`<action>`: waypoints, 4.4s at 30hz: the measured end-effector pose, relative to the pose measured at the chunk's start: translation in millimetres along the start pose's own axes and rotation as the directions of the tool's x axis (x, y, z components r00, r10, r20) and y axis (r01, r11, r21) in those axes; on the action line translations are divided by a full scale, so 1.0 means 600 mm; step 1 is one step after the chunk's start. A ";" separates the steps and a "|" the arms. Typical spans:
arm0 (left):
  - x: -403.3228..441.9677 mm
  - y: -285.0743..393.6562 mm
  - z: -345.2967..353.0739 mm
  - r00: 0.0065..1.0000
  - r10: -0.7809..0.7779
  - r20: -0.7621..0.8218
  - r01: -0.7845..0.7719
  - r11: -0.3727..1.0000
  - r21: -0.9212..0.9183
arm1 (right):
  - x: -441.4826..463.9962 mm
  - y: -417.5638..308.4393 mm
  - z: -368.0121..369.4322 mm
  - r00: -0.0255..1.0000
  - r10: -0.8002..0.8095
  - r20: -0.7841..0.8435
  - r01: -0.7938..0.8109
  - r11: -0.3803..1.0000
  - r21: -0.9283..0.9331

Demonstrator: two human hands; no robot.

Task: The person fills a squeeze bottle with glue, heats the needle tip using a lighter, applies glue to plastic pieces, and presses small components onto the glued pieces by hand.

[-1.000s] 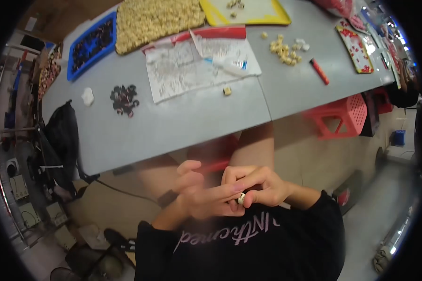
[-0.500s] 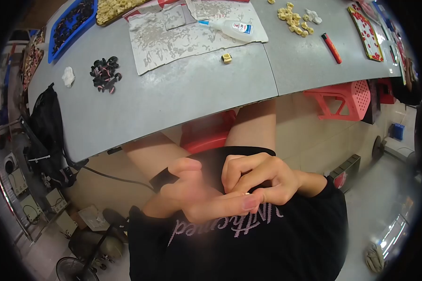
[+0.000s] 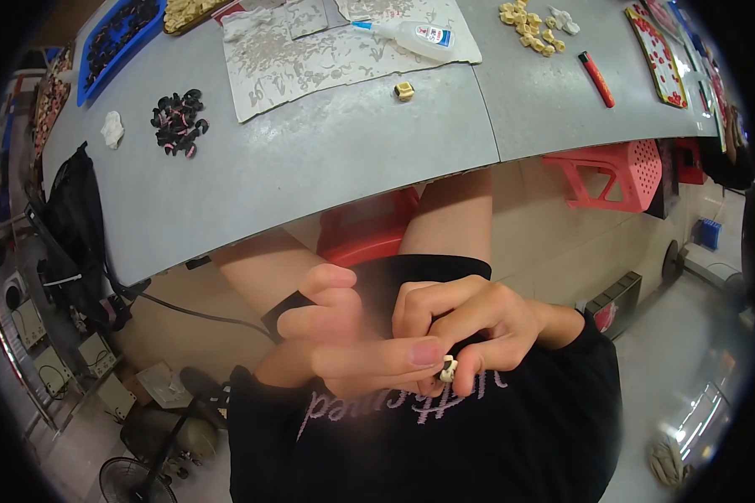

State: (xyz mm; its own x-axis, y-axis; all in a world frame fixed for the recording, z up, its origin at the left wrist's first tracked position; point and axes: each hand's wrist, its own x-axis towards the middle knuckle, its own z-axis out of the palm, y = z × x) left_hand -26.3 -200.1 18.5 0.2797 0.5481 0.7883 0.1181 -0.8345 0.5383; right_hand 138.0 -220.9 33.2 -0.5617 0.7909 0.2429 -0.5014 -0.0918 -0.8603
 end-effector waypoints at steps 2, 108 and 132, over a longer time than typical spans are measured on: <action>0.001 -0.001 -0.004 1.000 0.006 0.019 -0.005 1.000 -0.025 | 0.000 -0.002 -0.001 1.000 -0.001 0.011 0.002 1.000 -0.005; -0.004 -0.053 -0.010 0.960 -0.278 0.037 0.235 0.723 -0.650 | 0.041 -0.056 0.007 0.938 -0.342 -0.057 0.022 0.220 -0.975; 0.020 -0.045 -0.023 0.926 -0.303 0.226 0.376 0.800 -0.468 | 0.066 -0.090 -0.006 0.959 -0.281 -0.034 0.014 0.168 -0.986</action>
State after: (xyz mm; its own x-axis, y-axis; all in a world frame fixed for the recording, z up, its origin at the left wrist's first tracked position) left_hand -39.3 -170.0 17.4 0.4385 0.7472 0.4994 -0.2459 -0.4348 0.8663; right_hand 145.2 -182.7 87.5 -0.3758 0.8049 0.4593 0.5566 0.5923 -0.5826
